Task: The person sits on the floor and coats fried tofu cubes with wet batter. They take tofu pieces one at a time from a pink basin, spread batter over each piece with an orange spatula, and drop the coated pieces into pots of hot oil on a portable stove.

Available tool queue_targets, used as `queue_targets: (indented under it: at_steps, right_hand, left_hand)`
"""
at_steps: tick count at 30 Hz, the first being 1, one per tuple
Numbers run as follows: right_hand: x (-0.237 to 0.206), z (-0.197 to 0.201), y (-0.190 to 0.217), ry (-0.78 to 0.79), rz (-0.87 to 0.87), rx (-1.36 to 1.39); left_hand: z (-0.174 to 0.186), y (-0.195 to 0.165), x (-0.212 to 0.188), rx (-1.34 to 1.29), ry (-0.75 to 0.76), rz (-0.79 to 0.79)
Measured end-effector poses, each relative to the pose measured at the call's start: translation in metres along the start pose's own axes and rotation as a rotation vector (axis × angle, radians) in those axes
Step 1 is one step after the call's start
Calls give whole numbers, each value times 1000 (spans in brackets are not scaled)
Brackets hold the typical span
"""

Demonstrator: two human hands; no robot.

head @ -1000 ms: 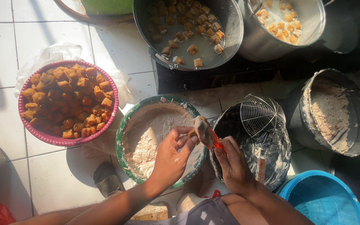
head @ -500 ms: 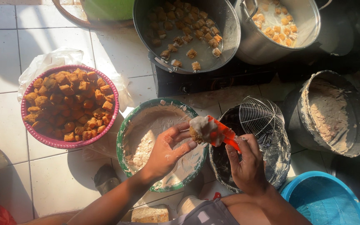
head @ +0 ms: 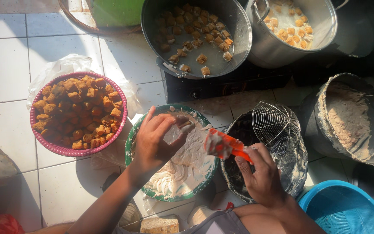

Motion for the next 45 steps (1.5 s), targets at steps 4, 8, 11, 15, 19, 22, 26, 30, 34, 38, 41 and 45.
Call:
queue_targets:
  at_steps: [4, 8, 11, 15, 19, 22, 26, 30, 34, 38, 41, 45]
  right_hand:
    - [-1, -12, 18, 26, 232, 27]
    - [4, -17, 17, 39, 138, 54]
    - [5, -21, 6, 86, -43, 244]
    - [0, -32, -11, 164, -69, 532]
    - [-18, -50, -39, 257, -600, 923]
    - [-21, -41, -46, 112, -670, 1114]
    - [-18, -28, -45, 25, -670, 1166]
    - [-17, -24, -40, 4, -690, 1173]
    - [-17, -24, -44, 2, -718, 1172]
    - [-23, -25, -49, 10, -719, 1265]
    - [-29, -25, -51, 23, -779, 1266]
    - [-27, -29, -48, 67, -800, 1293]
  left_hand:
    - [-6, -16, -4, 259, -26, -84]
    - [-3, -30, -4, 148, 18, -114]
    - [3, -31, -6, -126, 6, -21]
    - [-11, -10, -18, -419, 39, 101]
    - [-68, 48, -37, -770, 135, 592]
    - [-111, 90, -54, -775, 210, 1046]
    - [-132, 100, -29, -891, 208, 1356]
    - [-112, 68, 70, -1182, 139, 997]
    - [-69, 45, 97, -1064, 23, 479]
    - [-27, 92, 66, -425, -128, 445]
    - [15, 152, 35, 93, -241, 596]
    - [63, 196, -13, 520, -199, 799]
Point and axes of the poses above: each hand's wrist, its own x-axis towards the middle knuckle, its own z-axis out of the back of the hand, y = z × x, the point moved 4 cm from there along x, towards the middle knuckle, and after that the axes turned 14 degrees about z, right-handed, at the moved point
